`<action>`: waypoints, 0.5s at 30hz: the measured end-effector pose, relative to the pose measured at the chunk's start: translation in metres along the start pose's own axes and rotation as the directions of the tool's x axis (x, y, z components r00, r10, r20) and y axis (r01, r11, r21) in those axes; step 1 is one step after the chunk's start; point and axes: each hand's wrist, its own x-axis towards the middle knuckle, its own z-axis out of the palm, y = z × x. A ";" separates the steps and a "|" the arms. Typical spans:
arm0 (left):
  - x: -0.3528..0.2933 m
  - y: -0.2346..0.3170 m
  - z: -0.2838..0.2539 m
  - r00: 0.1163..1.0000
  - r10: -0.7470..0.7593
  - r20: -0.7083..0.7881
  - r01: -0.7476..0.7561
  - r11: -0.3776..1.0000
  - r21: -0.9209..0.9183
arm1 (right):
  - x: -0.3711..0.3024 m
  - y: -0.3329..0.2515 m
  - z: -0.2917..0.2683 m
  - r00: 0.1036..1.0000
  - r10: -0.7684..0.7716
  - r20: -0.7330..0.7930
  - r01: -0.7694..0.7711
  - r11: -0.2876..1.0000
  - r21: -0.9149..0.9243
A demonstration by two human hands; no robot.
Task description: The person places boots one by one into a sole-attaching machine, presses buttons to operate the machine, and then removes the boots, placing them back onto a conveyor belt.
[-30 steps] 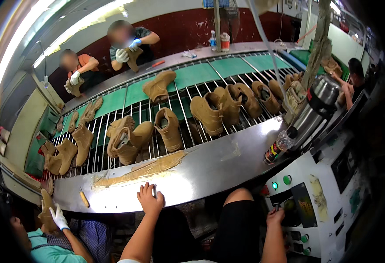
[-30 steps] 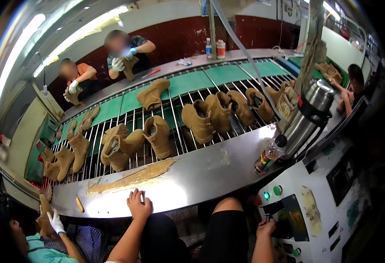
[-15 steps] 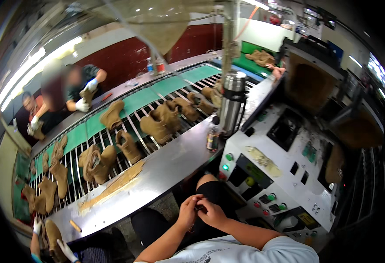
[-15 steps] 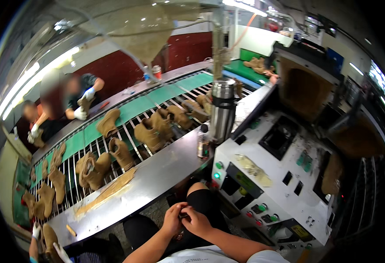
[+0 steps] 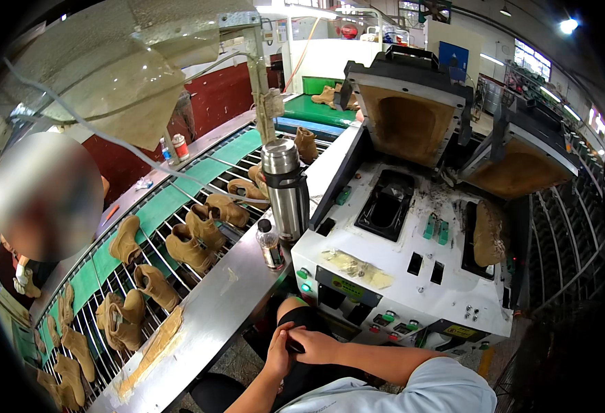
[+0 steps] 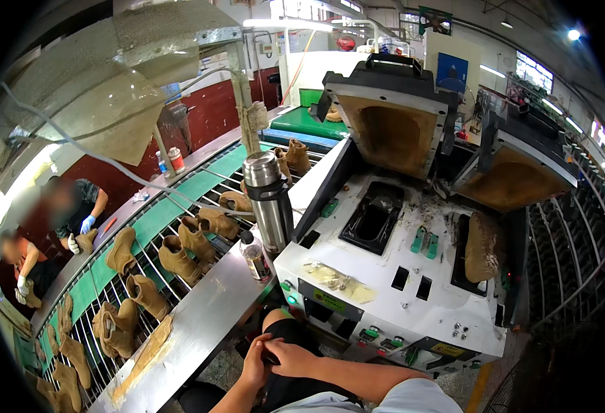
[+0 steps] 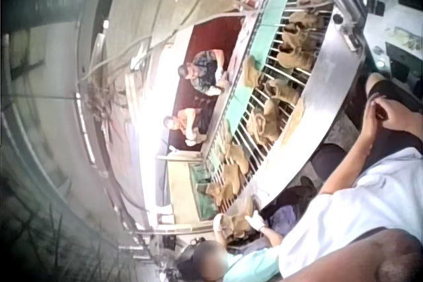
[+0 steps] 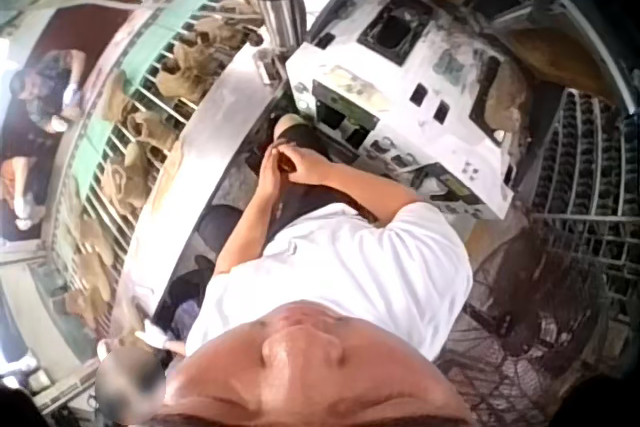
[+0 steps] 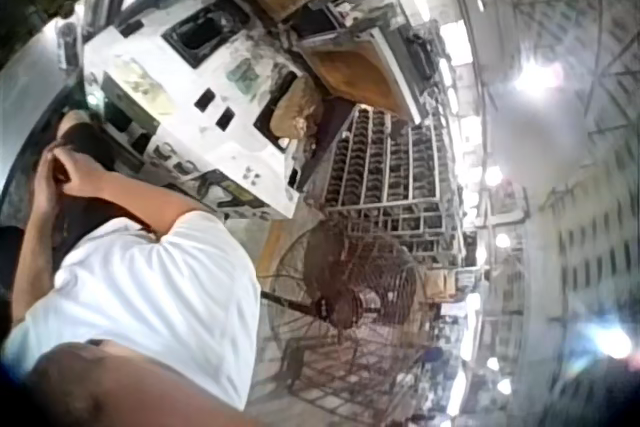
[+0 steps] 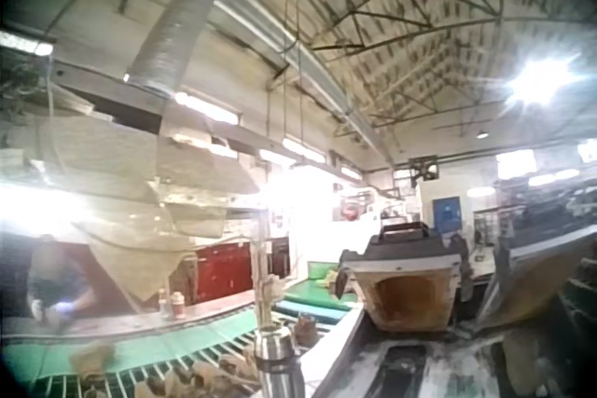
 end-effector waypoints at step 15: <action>0.003 -0.038 -0.354 0.591 0.779 0.210 0.270 -0.436 0.858 | 0.100 0.146 -0.346 0.648 0.443 -0.620 -0.690 0.687 -0.229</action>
